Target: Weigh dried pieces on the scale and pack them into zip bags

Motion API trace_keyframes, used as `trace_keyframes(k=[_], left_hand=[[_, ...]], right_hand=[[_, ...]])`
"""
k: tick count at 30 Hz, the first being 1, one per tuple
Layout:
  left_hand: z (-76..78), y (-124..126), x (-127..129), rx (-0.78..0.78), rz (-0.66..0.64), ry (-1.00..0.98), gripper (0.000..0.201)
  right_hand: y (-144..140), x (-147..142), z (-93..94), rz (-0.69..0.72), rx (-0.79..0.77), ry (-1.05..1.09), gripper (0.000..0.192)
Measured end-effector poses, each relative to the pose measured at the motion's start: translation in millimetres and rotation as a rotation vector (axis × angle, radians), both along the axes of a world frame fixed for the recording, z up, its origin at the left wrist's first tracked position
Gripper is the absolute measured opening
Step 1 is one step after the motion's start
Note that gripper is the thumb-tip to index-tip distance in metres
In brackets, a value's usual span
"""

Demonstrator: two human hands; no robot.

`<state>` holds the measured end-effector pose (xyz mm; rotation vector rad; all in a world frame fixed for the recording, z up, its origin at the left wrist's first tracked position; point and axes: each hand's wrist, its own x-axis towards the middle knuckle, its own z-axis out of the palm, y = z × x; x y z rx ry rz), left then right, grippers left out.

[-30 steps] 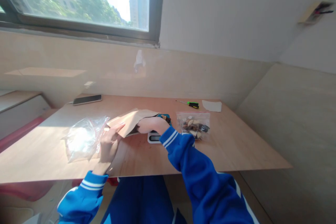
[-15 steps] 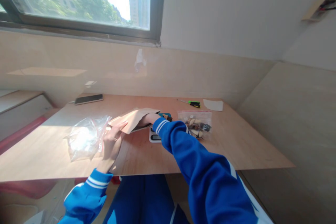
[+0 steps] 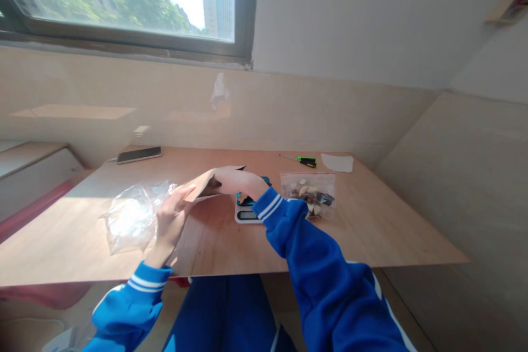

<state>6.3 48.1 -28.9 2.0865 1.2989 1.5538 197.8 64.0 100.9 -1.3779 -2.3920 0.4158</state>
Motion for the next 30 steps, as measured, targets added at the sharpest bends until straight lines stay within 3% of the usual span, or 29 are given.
trace_keyframes(k=[5, 9, 11, 14, 17, 21, 25, 30], left_hand=[[3.1, 6, 0, 0.009, 0.043, -0.039, 0.028], [16.7, 3, 3, -0.093, 0.063, -0.063, 0.032], [24.2, 7, 4, -0.134, 0.109, -0.073, 0.033], [32.3, 23, 1, -0.191, 0.219, -0.077, 0.035], [38.1, 41, -4, -0.259, 0.303, -0.085, 0.035], [45.8, 48, -4, -0.263, 0.278, -0.099, 0.030], [46.6, 47, -2, -0.325, 0.230, -0.140, 0.032], [30.0, 54, -9, -0.319, 0.150, -0.094, 0.039]], right_hand=[[-29, 19, 29.6, 0.033, 0.048, -0.114, 0.019], [-48, 49, 37.1, -0.063, 0.144, 0.095, 0.024], [-50, 69, 27.0, -0.164, 0.152, 0.207, 0.027], [-40, 94, -5.0, -0.317, 0.135, 0.241, 0.027], [-22, 107, -43.9, -0.437, 0.144, 0.040, 0.023], [-5, 106, -79.3, -0.526, 0.178, -0.177, 0.023], [-3, 98, -90.2, -0.549, 0.175, -0.234, 0.023], [-13, 101, -87.3, -0.556, 0.185, -0.226, 0.028]])
